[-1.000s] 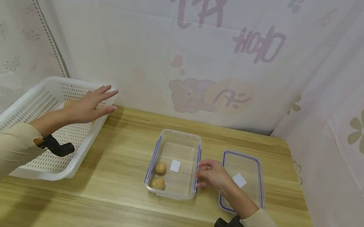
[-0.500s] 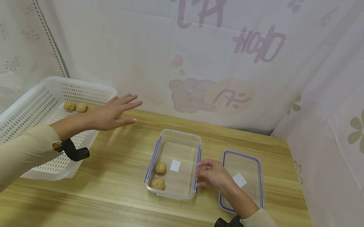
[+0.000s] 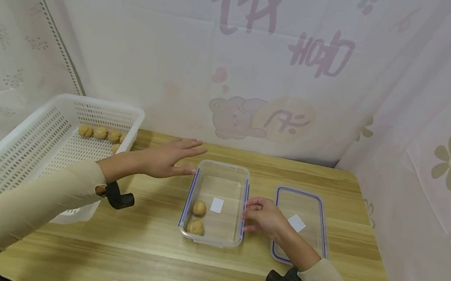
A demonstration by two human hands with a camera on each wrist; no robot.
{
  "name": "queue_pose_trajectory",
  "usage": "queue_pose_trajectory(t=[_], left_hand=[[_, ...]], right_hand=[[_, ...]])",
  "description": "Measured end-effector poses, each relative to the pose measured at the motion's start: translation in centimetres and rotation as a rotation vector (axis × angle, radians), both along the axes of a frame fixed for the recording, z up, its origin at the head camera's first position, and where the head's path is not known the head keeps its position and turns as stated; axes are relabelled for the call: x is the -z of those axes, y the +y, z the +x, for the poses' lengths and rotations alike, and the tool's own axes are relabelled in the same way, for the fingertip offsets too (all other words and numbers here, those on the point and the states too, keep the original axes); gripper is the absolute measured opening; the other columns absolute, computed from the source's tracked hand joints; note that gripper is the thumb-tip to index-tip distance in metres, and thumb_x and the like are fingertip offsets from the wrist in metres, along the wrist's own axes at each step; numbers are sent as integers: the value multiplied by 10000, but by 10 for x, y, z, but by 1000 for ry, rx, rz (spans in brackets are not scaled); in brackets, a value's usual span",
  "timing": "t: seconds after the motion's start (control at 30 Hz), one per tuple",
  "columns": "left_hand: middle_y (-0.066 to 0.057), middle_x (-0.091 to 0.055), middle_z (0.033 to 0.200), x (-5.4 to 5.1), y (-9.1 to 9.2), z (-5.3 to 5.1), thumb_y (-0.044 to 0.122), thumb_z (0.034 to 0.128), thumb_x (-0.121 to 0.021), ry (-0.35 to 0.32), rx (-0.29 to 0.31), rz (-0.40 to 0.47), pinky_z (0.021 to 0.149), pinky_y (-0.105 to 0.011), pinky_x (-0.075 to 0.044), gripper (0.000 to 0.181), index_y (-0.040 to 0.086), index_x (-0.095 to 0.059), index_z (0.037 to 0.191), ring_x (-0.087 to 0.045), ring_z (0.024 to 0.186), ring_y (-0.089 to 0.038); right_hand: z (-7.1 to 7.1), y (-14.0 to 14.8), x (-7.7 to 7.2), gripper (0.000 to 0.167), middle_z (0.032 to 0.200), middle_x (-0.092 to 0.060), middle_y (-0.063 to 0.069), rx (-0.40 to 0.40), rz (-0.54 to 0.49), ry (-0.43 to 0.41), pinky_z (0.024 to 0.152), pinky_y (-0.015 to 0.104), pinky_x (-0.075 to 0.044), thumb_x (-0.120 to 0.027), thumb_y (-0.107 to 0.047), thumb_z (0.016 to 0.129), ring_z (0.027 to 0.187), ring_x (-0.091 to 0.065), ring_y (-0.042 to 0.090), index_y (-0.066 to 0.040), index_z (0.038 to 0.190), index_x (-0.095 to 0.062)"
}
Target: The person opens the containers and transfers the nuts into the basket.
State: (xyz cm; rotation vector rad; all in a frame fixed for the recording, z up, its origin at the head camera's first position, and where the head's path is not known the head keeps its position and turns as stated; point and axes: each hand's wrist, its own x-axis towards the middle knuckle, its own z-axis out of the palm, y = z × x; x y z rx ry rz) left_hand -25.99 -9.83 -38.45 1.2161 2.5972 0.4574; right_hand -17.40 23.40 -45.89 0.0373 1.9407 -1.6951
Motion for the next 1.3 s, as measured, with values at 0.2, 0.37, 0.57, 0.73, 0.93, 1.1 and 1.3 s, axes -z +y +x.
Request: queue_pose_trajectory(t=[0.2,0.37,0.57,0.73,0.93,1.1,1.3], left_hand=[[-186,-189,1669,6,21,5,484,1062,-492,-2,57,-82,1247,-535,-79,704,134,-257,1626,-145,1543,-365],[-196,-271,1642,11,36,9,472,1058,-511,44,138,-127,1239,-520,-170,690,103,-312,1605,-209,1529,-362],[-129,-362,1616,21,50,11,467,1057,-516,-18,183,-160,1244,-478,-183,641,113,-389,1576,-253,1519,-340],[-77,-492,1537,26,58,12,443,1038,-572,-116,184,-189,1232,-461,-228,567,131,-511,1507,-320,1490,-320],[-34,-629,1396,31,63,13,361,1015,-644,-128,240,-255,1235,-480,-209,473,91,-621,1403,-517,1355,-220],[-31,-671,1337,31,66,13,338,994,-678,-132,225,-336,1253,-475,-136,452,88,-647,1370,-594,1272,-178],[-2,-712,1239,32,68,13,350,974,-698,-121,208,-412,1255,-448,-136,408,111,-694,1305,-630,1182,-135]], right_hand=[[0,-1,-1,310,934,-623,65,10,10,0,727,330,-623,-619,31,959,827,-662,175,124,1220,-480],[1,-2,-2,323,957,-624,83,11,11,1,729,330,-623,-621,30,962,831,-659,174,127,1233,-476],[2,-3,-3,326,965,-628,89,7,5,-2,721,324,-622,-624,26,965,828,-662,172,127,1237,-474],[2,-3,-4,354,973,-628,89,10,5,0,718,324,-623,-629,21,966,833,-661,173,135,1258,-465],[2,-3,-3,365,979,-620,86,17,4,-5,728,325,-622,-628,25,965,839,-654,169,136,1268,-458],[2,-3,-3,362,984,-621,88,21,9,-10,734,326,-621,-629,23,965,845,-656,174,134,1268,-466],[1,-3,-2,358,981,-623,92,20,11,-6,736,336,-622,-635,21,958,842,-656,177,130,1257,-470]])
